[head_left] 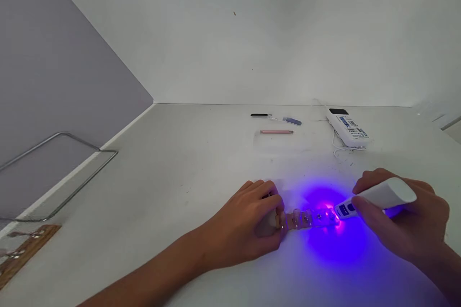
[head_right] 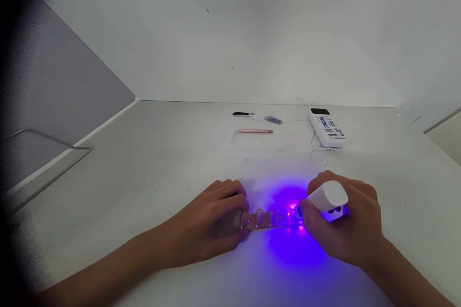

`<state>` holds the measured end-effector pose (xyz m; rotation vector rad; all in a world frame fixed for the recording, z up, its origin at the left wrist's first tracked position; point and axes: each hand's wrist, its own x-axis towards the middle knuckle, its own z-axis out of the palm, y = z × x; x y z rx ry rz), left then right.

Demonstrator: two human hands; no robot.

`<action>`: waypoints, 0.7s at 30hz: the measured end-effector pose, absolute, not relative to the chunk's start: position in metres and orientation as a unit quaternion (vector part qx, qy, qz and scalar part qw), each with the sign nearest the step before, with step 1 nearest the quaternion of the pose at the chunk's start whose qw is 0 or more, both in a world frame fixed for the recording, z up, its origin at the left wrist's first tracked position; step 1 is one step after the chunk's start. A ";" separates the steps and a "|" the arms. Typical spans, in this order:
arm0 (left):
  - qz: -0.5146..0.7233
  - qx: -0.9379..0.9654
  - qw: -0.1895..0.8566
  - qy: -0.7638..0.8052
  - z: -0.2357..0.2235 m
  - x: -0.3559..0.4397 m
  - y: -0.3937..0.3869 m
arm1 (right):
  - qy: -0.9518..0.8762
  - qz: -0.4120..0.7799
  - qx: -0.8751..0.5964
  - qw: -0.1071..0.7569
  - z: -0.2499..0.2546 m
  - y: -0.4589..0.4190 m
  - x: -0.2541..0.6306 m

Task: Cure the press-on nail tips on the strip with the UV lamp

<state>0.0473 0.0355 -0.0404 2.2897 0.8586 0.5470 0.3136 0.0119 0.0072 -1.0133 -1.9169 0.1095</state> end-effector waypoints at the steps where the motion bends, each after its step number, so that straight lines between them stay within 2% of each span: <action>1: 0.207 0.868 0.313 0.327 -0.040 0.047 0.035 | -0.784 0.043 -0.408 0.466 0.007 0.012 0.313; 21: 0.192 0.868 0.313 0.334 -0.037 0.047 0.036 | -0.793 0.019 -0.392 0.466 0.007 0.011 0.310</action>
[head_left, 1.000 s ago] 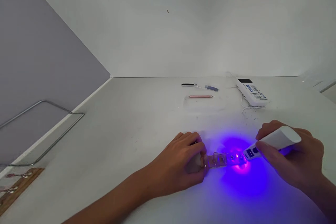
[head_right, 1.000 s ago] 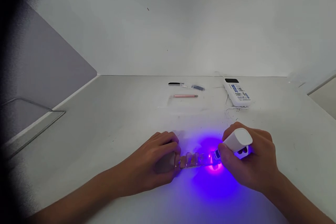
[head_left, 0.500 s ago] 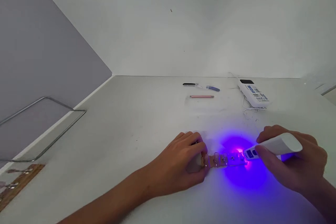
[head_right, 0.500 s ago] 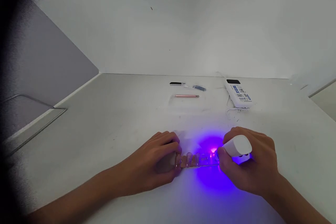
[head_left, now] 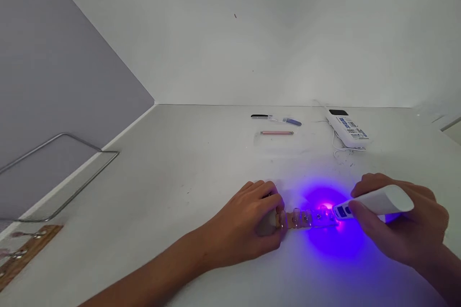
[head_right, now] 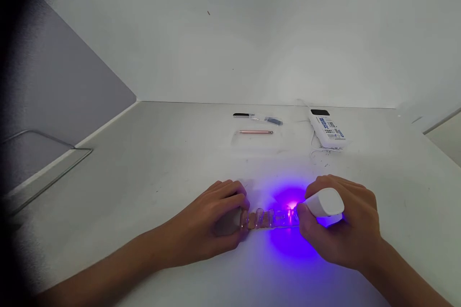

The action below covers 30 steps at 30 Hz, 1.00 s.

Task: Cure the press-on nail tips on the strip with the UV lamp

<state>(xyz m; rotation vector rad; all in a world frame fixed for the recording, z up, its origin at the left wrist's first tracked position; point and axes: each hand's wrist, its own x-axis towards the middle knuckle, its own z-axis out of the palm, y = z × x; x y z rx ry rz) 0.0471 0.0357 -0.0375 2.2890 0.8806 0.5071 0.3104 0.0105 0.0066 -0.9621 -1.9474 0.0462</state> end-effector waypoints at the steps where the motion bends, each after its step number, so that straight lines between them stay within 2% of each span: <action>1: 0.191 0.868 0.314 0.334 -0.037 0.047 0.036 | -0.793 0.020 -0.392 0.466 0.007 0.011 0.310; 14: 0.202 0.864 0.290 0.359 -0.038 0.050 0.034 | -0.801 0.015 -0.382 0.460 0.009 0.012 0.311; 30: 0.262 0.825 0.354 0.355 -0.039 0.049 0.029 | -0.800 0.009 -0.393 0.452 0.010 0.011 0.308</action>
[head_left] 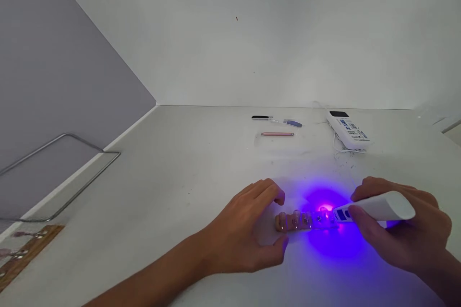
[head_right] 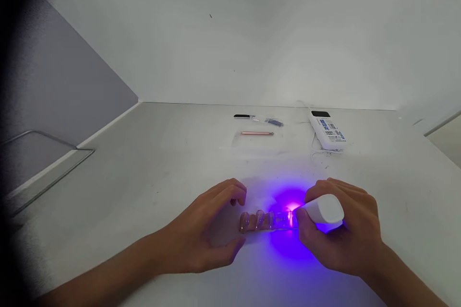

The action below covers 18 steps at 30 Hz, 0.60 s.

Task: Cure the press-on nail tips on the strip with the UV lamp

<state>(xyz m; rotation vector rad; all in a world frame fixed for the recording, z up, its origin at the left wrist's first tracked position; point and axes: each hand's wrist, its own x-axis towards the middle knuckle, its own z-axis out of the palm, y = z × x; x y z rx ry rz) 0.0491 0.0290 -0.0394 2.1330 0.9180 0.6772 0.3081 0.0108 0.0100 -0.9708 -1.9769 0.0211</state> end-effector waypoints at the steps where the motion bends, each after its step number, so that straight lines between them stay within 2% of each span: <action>1: 0.273 0.823 0.350 0.355 -0.040 0.050 0.029 | -0.801 0.007 -0.395 0.450 0.010 0.011 0.308; 7: 0.357 0.793 0.341 0.358 -0.041 0.051 0.030 | -0.801 -0.010 -0.397 0.449 0.008 0.009 0.307; 18: 0.343 0.798 0.357 0.345 -0.041 0.049 0.034 | -0.811 -0.039 -0.348 0.469 0.011 0.014 0.309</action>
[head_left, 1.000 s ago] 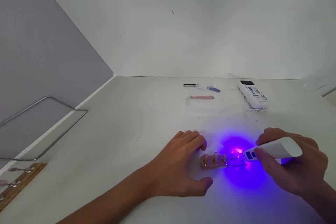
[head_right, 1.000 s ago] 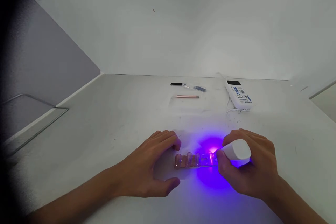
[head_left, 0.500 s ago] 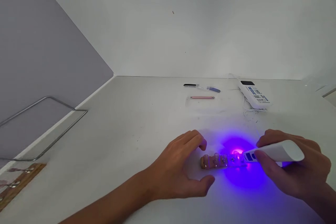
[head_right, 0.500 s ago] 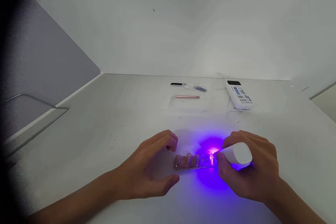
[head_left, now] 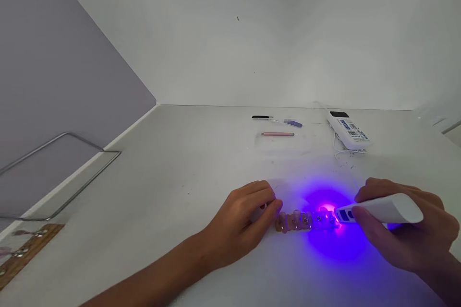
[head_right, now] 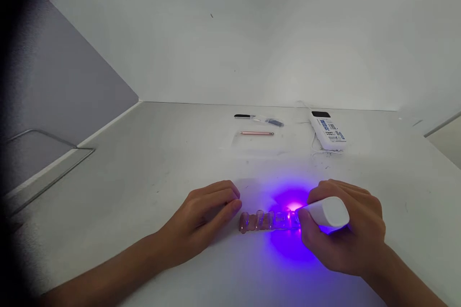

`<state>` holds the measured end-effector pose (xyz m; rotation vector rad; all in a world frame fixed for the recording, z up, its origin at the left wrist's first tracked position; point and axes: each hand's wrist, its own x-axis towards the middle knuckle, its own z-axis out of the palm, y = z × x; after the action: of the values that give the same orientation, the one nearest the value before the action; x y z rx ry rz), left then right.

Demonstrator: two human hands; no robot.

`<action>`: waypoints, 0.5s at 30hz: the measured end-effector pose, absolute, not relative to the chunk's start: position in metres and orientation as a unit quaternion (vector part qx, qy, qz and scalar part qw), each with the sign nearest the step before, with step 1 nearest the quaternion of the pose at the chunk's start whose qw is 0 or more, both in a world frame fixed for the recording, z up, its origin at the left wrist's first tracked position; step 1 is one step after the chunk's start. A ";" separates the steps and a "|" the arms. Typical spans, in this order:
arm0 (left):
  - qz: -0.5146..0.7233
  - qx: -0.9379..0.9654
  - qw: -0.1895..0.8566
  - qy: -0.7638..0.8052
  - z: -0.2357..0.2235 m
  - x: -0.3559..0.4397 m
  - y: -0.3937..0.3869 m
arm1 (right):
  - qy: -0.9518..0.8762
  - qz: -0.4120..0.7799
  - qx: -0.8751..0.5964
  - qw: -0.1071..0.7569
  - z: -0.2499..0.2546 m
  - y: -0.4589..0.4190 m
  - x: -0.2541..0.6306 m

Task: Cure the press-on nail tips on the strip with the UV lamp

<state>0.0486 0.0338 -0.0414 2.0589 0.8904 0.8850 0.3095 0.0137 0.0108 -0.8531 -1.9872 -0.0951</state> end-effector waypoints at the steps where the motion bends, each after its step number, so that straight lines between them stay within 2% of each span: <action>1: 0.339 0.800 0.356 0.345 -0.041 0.048 0.034 | -0.810 -0.036 -0.352 0.468 0.010 0.014 0.310; 8: 0.337 0.799 0.379 0.322 -0.036 0.047 0.034 | -0.807 -0.028 -0.355 0.471 0.008 0.012 0.310; 15: 0.355 0.804 0.342 0.333 -0.043 0.048 0.032 | -0.808 -0.030 -0.363 0.463 0.010 0.010 0.308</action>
<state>0.0478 0.0317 -0.0429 2.0906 0.8665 0.9243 0.3081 0.0097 0.0098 -0.8930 -1.9867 -0.0743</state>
